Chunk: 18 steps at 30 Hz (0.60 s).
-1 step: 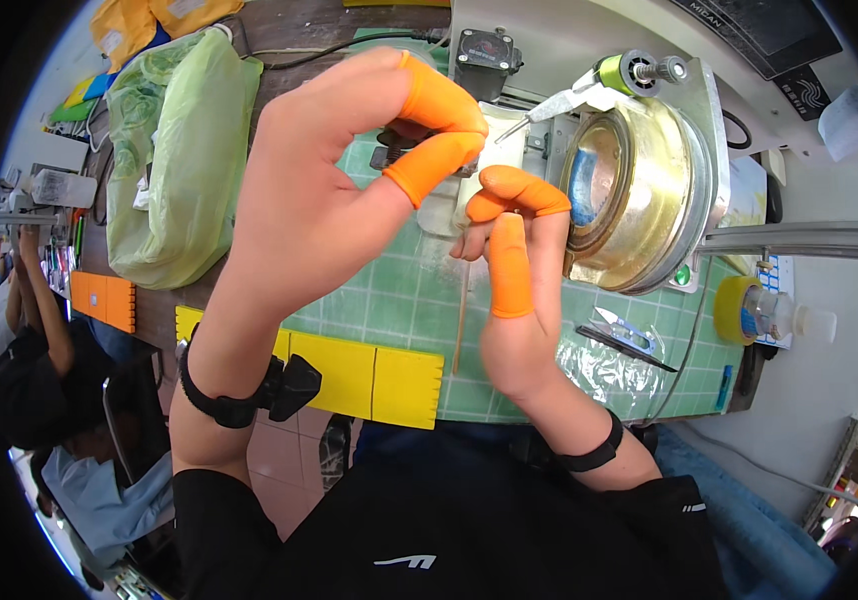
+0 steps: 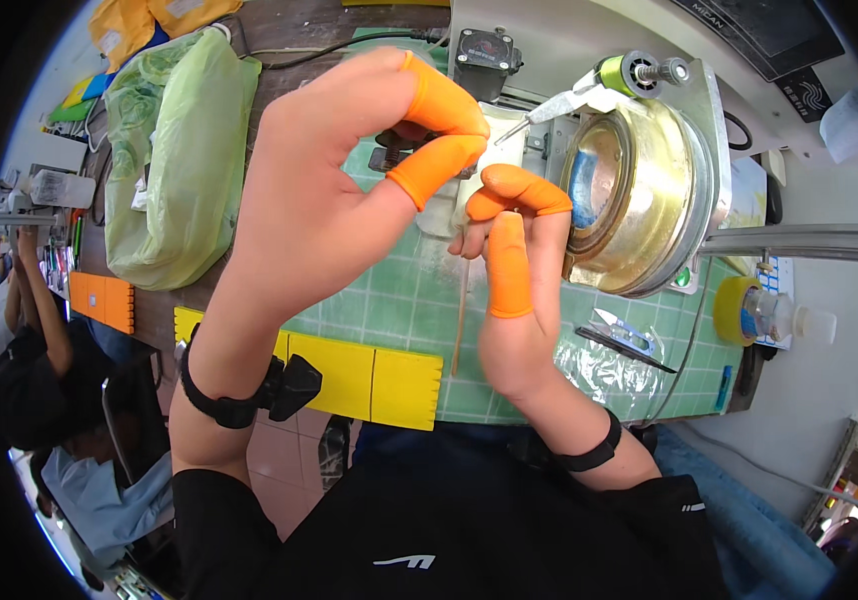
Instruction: Manually assembling and gluing small components at a workbench with a machine fixture.
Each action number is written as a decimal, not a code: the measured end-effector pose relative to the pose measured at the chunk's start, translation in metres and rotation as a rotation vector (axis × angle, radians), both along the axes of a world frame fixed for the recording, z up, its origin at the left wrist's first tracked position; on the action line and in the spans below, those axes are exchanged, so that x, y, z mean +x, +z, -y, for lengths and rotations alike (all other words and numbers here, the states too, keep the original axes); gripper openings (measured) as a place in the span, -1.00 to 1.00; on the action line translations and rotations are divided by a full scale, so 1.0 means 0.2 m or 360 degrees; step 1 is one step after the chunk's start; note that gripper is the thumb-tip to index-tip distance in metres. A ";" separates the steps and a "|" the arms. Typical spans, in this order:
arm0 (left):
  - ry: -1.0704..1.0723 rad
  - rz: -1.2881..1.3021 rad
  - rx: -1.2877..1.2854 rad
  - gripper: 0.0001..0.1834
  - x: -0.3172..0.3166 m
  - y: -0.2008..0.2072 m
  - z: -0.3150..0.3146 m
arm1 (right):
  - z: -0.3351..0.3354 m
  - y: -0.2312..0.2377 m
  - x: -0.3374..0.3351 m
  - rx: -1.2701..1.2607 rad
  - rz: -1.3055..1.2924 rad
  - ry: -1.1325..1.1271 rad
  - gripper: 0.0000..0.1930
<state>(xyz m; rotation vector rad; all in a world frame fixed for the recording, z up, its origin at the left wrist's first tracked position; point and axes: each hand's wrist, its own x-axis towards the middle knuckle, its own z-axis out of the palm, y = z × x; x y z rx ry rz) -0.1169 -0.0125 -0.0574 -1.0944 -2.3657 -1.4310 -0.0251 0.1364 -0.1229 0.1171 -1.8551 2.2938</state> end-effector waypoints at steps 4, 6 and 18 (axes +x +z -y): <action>0.0034 -0.0124 -0.0063 -0.85 -0.01 0.00 -0.03 | 0.03 0.00 -0.06 -0.0214 0.0017 -0.0119 -0.68; 0.0037 -0.0176 -0.0112 -0.84 -0.03 0.00 -0.04 | 0.02 0.01 -0.09 -0.0255 0.0043 -0.0162 -0.69; -0.0038 -0.0322 -0.0408 -0.82 -0.03 0.11 -0.04 | 0.03 -0.02 -0.16 -0.0138 -0.0152 -0.0247 -0.81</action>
